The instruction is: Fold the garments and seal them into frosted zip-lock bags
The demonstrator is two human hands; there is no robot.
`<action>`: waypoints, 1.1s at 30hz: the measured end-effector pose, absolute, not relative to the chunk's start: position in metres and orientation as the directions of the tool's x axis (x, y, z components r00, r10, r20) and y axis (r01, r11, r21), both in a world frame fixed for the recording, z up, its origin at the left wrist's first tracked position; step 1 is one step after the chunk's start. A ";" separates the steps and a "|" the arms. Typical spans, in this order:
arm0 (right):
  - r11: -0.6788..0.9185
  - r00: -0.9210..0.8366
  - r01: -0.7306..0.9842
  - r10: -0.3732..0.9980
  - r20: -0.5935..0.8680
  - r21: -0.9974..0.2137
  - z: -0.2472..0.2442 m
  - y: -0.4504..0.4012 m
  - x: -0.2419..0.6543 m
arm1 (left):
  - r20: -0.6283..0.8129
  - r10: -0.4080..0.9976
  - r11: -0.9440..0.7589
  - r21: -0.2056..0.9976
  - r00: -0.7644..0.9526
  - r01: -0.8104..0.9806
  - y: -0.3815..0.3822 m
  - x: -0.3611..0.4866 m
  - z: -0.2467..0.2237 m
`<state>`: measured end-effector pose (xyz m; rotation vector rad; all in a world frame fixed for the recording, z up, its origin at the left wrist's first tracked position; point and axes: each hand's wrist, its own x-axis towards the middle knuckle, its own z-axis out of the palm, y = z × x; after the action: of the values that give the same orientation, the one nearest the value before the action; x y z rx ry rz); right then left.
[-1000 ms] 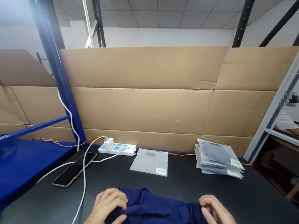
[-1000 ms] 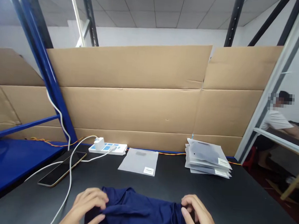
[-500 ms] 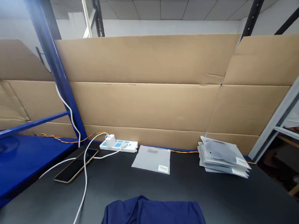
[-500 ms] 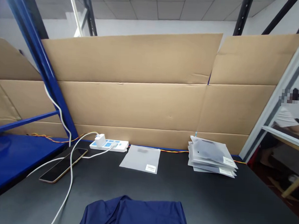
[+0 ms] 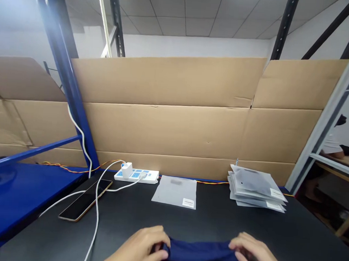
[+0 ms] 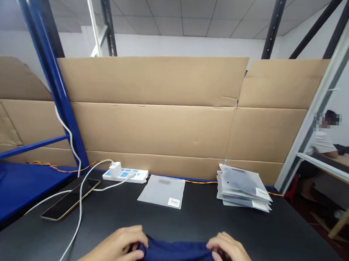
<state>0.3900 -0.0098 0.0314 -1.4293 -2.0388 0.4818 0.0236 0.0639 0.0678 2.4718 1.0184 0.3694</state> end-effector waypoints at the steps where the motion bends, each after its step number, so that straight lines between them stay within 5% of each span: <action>1: 0.327 -0.204 0.712 0.943 0.263 -0.621 0.034 0.002 0.393 | 0.091 0.734 -0.601 0.547 0.673 0.583 0.077 0.025 0.070; 10: 0.311 -0.201 0.665 0.950 0.237 -0.679 0.016 0.119 0.411 | 0.186 0.833 -0.501 0.653 0.521 0.568 0.189 0.013 0.044; 33: 0.276 -0.195 0.624 0.961 0.196 -0.731 0.019 0.103 0.419 | 0.169 0.841 -0.494 0.628 0.514 0.602 0.185 0.005 0.037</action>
<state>0.4185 0.1027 0.0187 -1.4246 -1.9092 0.6744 0.0054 0.1846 0.0374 2.2586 1.1773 0.6369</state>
